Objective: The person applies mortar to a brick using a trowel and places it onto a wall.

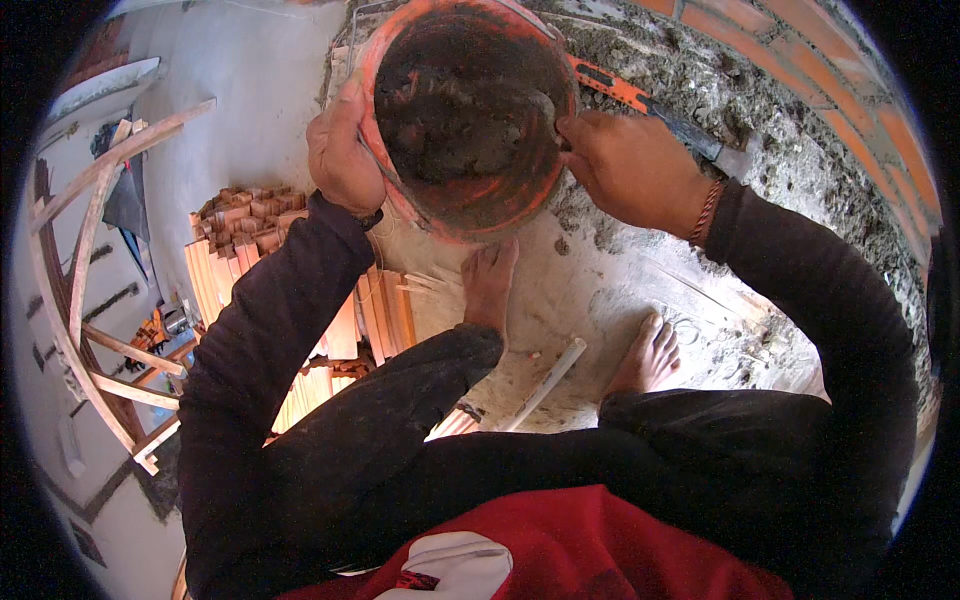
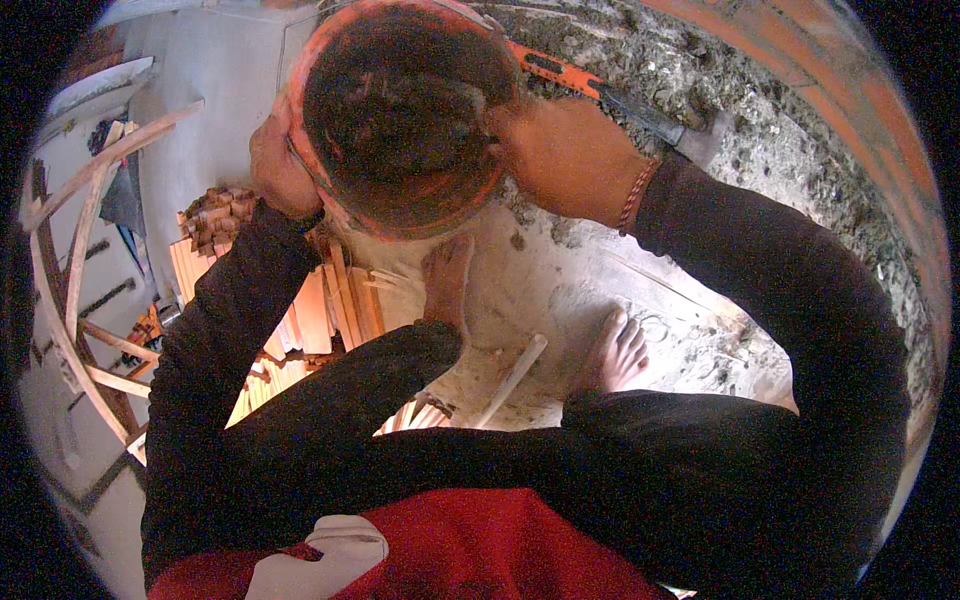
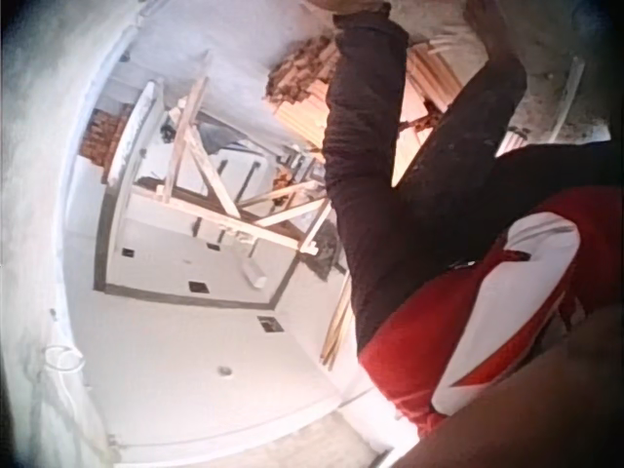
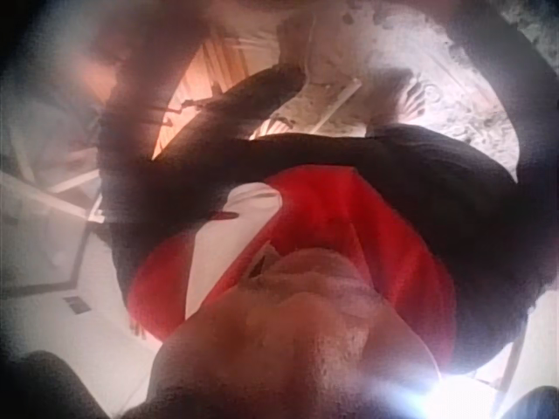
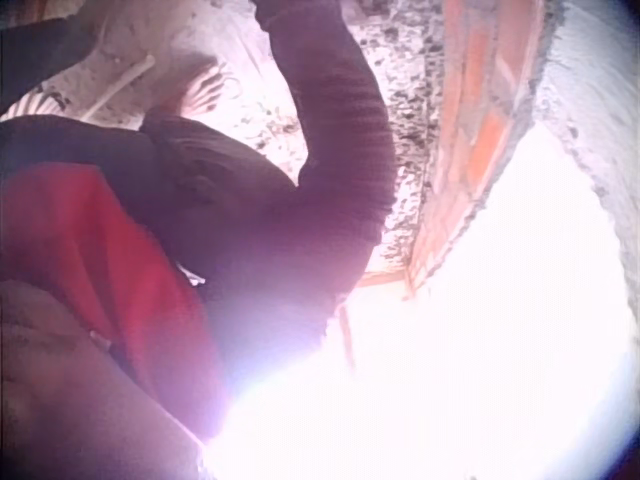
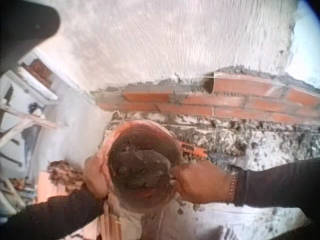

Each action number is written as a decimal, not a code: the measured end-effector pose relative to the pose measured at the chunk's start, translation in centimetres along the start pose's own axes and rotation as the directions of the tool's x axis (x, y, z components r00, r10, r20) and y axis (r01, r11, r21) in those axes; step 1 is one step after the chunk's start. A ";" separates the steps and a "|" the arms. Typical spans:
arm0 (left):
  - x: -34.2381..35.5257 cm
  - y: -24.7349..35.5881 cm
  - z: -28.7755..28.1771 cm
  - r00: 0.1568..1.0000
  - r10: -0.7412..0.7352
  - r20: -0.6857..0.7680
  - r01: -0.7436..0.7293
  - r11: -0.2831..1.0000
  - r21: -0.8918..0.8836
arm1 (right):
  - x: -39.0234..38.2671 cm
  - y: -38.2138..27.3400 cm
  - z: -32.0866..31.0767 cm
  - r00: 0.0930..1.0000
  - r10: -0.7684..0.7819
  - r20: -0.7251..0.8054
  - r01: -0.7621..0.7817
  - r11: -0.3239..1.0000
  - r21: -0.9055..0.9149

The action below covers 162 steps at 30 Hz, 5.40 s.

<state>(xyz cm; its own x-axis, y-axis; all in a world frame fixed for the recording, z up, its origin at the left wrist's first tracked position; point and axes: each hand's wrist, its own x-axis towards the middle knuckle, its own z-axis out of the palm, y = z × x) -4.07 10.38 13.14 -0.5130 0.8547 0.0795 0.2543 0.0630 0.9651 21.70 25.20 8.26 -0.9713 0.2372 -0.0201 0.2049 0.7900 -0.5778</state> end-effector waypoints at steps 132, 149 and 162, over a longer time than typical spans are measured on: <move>-0.2 -1.4 -3.0 0.956 -0.145 -0.255 0.083 0.968 -0.238 | -11.3 13.8 -10.5 0.811 0.459 0.362 -0.402 -0.012 0.916; -1.6 -2.2 -5.0 0.939 -0.110 -0.325 0.076 0.990 -0.115 | -4.2 2.8 -16.9 0.976 0.198 0.096 -0.213 0.956 0.202; -1.0 -1.7 -3.6 0.926 -0.172 -0.336 0.076 0.957 -0.282 | -3.3 8.1 -13.1 0.929 0.360 -0.091 -0.349 0.930 0.111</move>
<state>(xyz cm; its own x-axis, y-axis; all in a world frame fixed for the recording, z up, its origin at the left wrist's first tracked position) -6.96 7.57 12.35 -0.7942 0.6076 -0.0091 -0.0266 -0.0199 0.9994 28.11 38.19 14.31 -0.8172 0.5560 -0.1520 0.5165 0.5894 -0.6212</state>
